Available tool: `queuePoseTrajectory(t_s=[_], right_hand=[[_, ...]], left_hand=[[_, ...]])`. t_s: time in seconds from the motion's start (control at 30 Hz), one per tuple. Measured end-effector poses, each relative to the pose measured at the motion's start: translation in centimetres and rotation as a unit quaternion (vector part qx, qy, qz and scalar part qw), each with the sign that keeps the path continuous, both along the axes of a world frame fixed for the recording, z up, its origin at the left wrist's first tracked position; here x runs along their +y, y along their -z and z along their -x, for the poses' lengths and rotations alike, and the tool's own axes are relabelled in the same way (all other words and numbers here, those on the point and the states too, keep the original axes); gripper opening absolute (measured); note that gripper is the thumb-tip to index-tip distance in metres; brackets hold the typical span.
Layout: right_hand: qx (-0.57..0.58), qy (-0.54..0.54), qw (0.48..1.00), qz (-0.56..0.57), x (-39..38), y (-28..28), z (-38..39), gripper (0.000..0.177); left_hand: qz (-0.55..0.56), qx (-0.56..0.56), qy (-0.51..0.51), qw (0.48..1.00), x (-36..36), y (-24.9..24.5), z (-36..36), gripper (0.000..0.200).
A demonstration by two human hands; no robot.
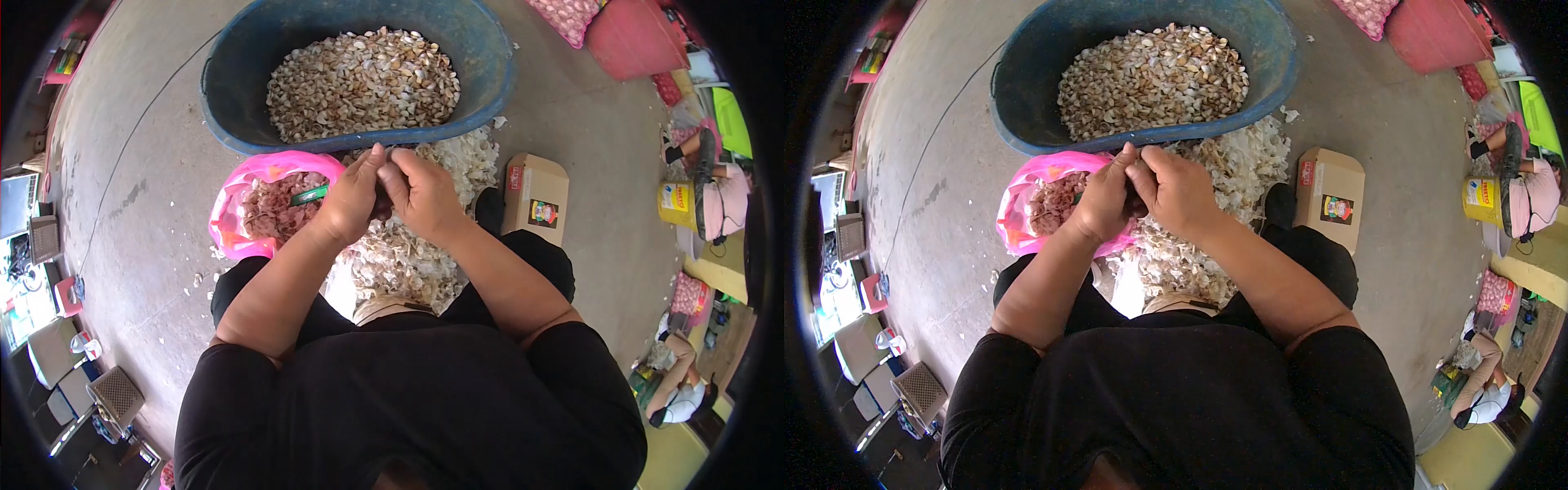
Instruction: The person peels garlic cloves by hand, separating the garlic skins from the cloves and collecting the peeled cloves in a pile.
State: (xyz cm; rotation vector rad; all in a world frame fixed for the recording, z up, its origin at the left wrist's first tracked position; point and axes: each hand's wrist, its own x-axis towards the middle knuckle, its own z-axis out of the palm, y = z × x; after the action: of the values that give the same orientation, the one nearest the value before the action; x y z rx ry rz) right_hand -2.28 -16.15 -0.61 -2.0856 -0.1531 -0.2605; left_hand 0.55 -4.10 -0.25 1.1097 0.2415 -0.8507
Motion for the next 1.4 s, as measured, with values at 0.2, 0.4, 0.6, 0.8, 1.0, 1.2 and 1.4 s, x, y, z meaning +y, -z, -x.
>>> queuePoseTrajectory(t_s=[0.2, 0.4, 0.6, 0.8, 1.0, 1.2, 1.4], right_hand=[[0.156, 0.069, 0.971, -0.168, -0.9, 0.8, -1.1, 0.018], [0.173, 0.028, 0.984, -0.014, -3.3, 1.5, -1.7, 0.024], [-0.037, -0.023, 0.999, 0.016, -0.6, -0.4, -0.4, 0.031], [-0.02, -0.011, 0.998, 0.051, -0.1, 0.4, 0.3, 0.022], [0.017, 0.055, 0.991, -0.121, -0.2, 0.8, -0.2, 0.018], [0.312, -0.036, 0.844, -0.434, -2.6, 0.3, -1.4, 0.042], [0.309, -0.052, 0.914, -0.258, -2.7, 1.0, -1.3, 0.032]], left_hand=[[0.02, 0.034, -0.027, 0.999, -0.5, 0.0, 0.4, 0.033], [0.06, 0.072, -0.039, 0.995, 0.3, -0.3, -0.6, 0.04], [-0.046, 0.052, -0.037, 0.997, -0.1, -0.4, -0.1, 0.045], [0.058, 0.113, -0.031, 0.991, -0.8, 1.0, 0.6, 0.039], [-0.039, -0.015, -0.183, 0.982, -3.0, 0.4, 1.1, 0.026], [0.05, 0.059, -0.04, 0.996, -0.4, -0.6, -1.1, 0.032], [0.043, -0.03, -0.093, 0.994, 0.3, 2.0, -1.5, 0.024]])
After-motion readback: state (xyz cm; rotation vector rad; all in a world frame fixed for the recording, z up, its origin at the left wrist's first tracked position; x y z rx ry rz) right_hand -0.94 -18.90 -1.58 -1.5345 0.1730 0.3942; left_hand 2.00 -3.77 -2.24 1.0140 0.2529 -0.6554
